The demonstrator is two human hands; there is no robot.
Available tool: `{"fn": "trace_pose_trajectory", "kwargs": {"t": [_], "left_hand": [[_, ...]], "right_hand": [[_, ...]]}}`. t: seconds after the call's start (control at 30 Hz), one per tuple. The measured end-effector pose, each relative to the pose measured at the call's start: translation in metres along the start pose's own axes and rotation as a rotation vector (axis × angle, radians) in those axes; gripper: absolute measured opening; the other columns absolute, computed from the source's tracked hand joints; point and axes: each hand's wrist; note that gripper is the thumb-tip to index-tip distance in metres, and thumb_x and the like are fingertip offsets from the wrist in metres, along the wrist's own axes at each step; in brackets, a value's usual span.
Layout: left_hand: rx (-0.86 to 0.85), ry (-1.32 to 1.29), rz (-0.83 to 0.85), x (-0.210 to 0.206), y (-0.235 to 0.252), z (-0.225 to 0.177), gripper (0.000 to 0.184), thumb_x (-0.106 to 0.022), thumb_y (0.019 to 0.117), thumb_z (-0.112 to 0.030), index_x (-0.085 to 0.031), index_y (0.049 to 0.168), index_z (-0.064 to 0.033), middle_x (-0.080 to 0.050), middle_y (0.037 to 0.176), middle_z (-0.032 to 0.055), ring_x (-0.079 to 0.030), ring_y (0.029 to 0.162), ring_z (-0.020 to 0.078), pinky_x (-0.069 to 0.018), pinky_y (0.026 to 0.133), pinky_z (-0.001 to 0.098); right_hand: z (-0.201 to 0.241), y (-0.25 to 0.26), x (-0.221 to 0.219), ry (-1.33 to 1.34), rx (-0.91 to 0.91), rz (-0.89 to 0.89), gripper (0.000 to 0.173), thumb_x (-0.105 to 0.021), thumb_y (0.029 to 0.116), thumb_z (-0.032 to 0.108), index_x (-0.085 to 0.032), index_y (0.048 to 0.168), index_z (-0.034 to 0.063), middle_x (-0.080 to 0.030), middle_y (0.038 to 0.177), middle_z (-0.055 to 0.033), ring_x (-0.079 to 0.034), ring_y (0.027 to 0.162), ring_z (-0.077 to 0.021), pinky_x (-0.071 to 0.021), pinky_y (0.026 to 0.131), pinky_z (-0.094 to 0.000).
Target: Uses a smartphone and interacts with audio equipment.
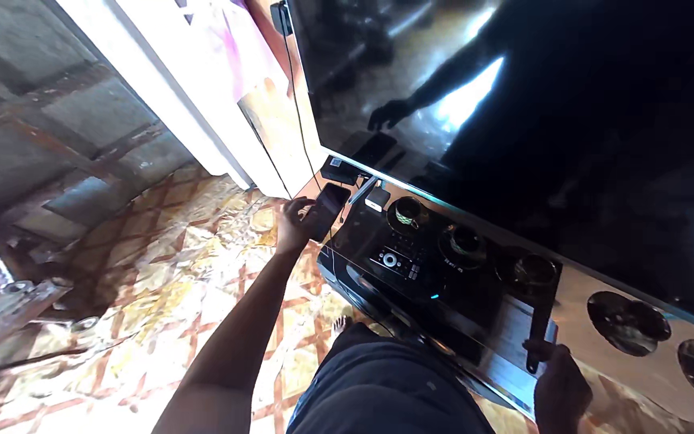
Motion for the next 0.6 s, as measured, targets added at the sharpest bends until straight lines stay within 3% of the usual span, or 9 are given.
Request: {"fn": "trace_pose_trajectory", "kwargs": {"t": [0.07, 0.17, 0.23, 0.3, 0.37, 0.43, 0.47, 0.6], "left_hand": [[0.031, 0.013, -0.043, 0.01, 0.024, 0.009, 0.026, -0.063, 0.0973, -0.006, -0.068, 0.123, -0.0032, -0.054, 0.142, 0.02, -0.051, 0.132, 0.0344, -0.0446, 0.104, 0.0539], [0.062, 0.096, -0.033, 0.021, 0.061, 0.024, 0.027, -0.062, 0.0986, -0.011, -0.068, 0.125, -0.0055, -0.055, 0.143, 0.0203, -0.049, 0.135, 0.0366, -0.0404, 0.109, 0.0575], [0.071, 0.161, -0.002, 0.024, 0.082, 0.028, 0.028, -0.063, 0.0987, -0.013, -0.068, 0.126, -0.0063, -0.057, 0.141, 0.0213, -0.05, 0.134, 0.0394, -0.0394, 0.109, 0.0593], [0.068, 0.195, 0.063, 0.023, 0.1, 0.03, 0.031, -0.064, 0.0984, -0.015, -0.067, 0.128, -0.0042, -0.056, 0.141, 0.0231, -0.05, 0.135, 0.041, -0.0386, 0.111, 0.0591], [0.076, 0.184, 0.134, 0.02, 0.115, 0.037, 0.041, -0.066, 0.0977, -0.021, -0.061, 0.134, -0.0021, -0.052, 0.145, 0.026, -0.049, 0.135, 0.042, -0.0399, 0.111, 0.0588], [0.092, 0.109, 0.19, 0.016, 0.125, 0.046, 0.056, -0.068, 0.0974, -0.027, -0.051, 0.141, 0.0028, -0.046, 0.147, 0.0309, -0.048, 0.135, 0.0439, -0.0404, 0.111, 0.0571], [0.108, 0.061, 0.221, 0.013, 0.129, 0.051, 0.062, -0.068, 0.0972, -0.029, -0.046, 0.145, 0.0045, -0.045, 0.148, 0.0316, -0.049, 0.135, 0.0431, -0.0417, 0.111, 0.0549], [0.165, 0.012, 0.362, 0.004, 0.134, 0.055, 0.075, -0.066, 0.0975, -0.034, -0.033, 0.155, 0.0007, -0.048, 0.15, 0.0242, -0.055, 0.132, 0.0367, -0.0448, 0.108, 0.0543]], "right_hand": [[0.0, 0.001, -0.006, 0.085, -0.022, -0.048, 0.053, -0.029, 0.1085, 0.016, -0.065, 0.086, -0.0145, -0.069, 0.078, -0.0122, -0.066, 0.074, -0.0047, -0.0544, 0.077, -0.0221], [0.001, 0.002, -0.014, 0.223, -0.017, -0.102, 0.049, -0.03, 0.1103, 0.024, -0.064, 0.085, -0.0018, -0.068, 0.075, 0.0066, -0.065, 0.07, 0.0043, -0.0568, 0.071, -0.0166], [0.011, 0.004, -0.02, 0.207, -0.063, -0.14, 0.05, -0.031, 0.1101, 0.025, -0.064, 0.083, -0.0005, -0.065, 0.072, 0.0096, -0.059, 0.063, 0.007, -0.0527, 0.063, -0.0143], [0.023, 0.008, -0.029, 0.131, -0.179, -0.206, 0.05, -0.032, 0.1092, 0.027, -0.064, 0.084, -0.0027, -0.061, 0.071, 0.0076, -0.058, 0.062, 0.0067, -0.0528, 0.063, -0.015], [0.027, 0.013, -0.04, -0.031, -0.302, -0.262, 0.047, -0.035, 0.1091, 0.028, -0.063, 0.087, -0.0026, -0.059, 0.073, 0.001, -0.059, 0.067, -0.0005, -0.0543, 0.069, -0.0223], [0.034, 0.018, -0.047, -0.25, -0.354, -0.254, 0.046, -0.04, 0.1103, 0.026, -0.065, 0.102, -0.0123, -0.065, 0.089, -0.0185, -0.064, 0.084, -0.0188, -0.0532, 0.084, -0.0377], [0.037, 0.02, -0.05, -0.34, -0.377, -0.244, 0.046, -0.041, 0.1104, 0.025, -0.065, 0.108, -0.0133, -0.067, 0.098, -0.0237, -0.066, 0.092, -0.0253, -0.0527, 0.09, -0.0424], [0.042, 0.025, -0.059, -0.578, -0.458, -0.254, 0.047, -0.044, 0.1086, 0.033, -0.068, 0.116, -0.0069, -0.07, 0.11, -0.024, -0.069, 0.107, -0.0343, -0.0511, 0.096, -0.0527]]}}
Point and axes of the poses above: each hand's wrist, its own y-axis towards the middle knuckle, its own x-axis out of the back of the hand, z = x × y
